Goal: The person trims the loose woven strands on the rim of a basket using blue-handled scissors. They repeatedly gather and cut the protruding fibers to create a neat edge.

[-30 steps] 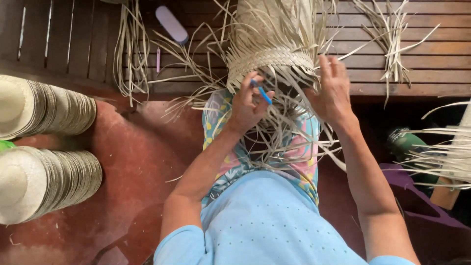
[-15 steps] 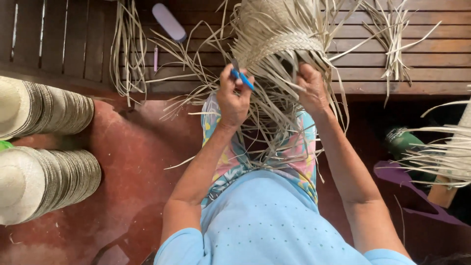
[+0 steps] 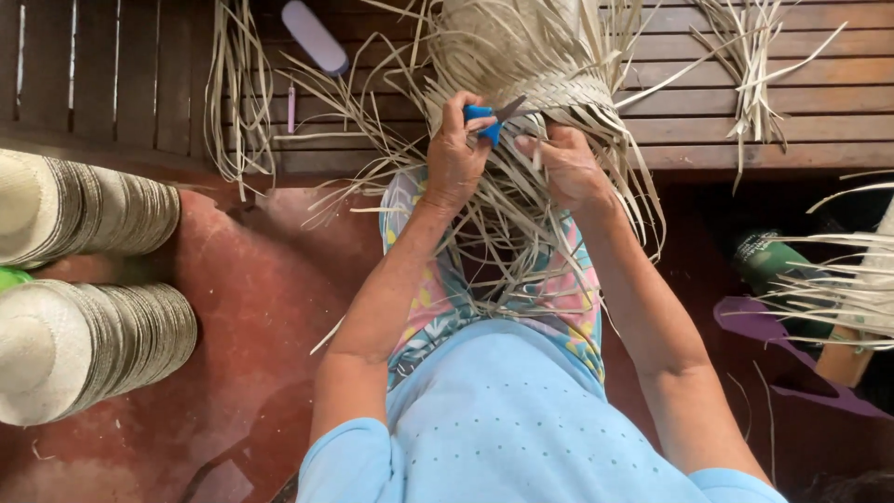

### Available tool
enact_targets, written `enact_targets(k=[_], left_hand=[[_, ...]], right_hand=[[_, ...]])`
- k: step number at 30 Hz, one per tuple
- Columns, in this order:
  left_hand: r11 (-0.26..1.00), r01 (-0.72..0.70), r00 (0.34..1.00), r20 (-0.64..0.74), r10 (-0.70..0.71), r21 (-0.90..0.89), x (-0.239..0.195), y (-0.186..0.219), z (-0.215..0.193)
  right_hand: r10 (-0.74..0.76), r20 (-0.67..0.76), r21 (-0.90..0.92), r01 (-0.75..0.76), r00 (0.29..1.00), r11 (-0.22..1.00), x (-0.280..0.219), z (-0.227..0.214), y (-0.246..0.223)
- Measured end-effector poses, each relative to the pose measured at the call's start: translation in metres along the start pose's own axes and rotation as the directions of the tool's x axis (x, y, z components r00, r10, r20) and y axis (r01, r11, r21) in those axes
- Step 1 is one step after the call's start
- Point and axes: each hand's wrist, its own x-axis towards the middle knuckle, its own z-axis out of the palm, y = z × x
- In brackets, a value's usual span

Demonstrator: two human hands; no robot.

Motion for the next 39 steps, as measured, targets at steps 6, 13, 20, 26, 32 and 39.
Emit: enact_targets(k=[6, 13, 20, 26, 32, 39], left_hand=[[0.972, 0.007, 0.987, -0.158, 0.031, 0.237, 0.002, -0.005, 0.0], [0.987, -0.085, 0.994, -0.055, 0.093, 0.138, 0.012, 0.024, 0.009], [0.997, -0.027, 0.984, -0.172, 0.038, 0.067, 0.013, -0.006, 0.012], [0.998, -0.066, 0.989, -0.13, 0.067, 0.009, 0.007, -0.01, 0.014], [0.998, -0.058, 0.989, -0.139, 0.057, -0.001, 0.002, -0.009, 0.009], [1.0, -0.019, 0.994, -0.107, 0.018, -0.011, -0.003, -0.015, 0.0]], right_hand=[[-0.274, -0.026, -0.328, 0.25, 0.962, 0.911, -0.02, 0.018, 0.003], [-0.356, 0.038, -0.621, 0.302, 0.934, 0.724, -0.044, -0.002, -0.003], [-0.051, 0.006, -0.323, 0.05, 0.999, 0.945, -0.147, -0.054, -0.082], [-0.047, -0.116, -0.76, -0.058, 0.992, 0.647, -0.235, -0.136, -0.115], [-0.432, 0.139, -0.865, 0.322, 0.891, 0.385, -0.21, -0.085, -0.143], [-0.458, 0.172, -0.802, 0.394, 0.872, 0.449, -0.072, -0.026, -0.047]])
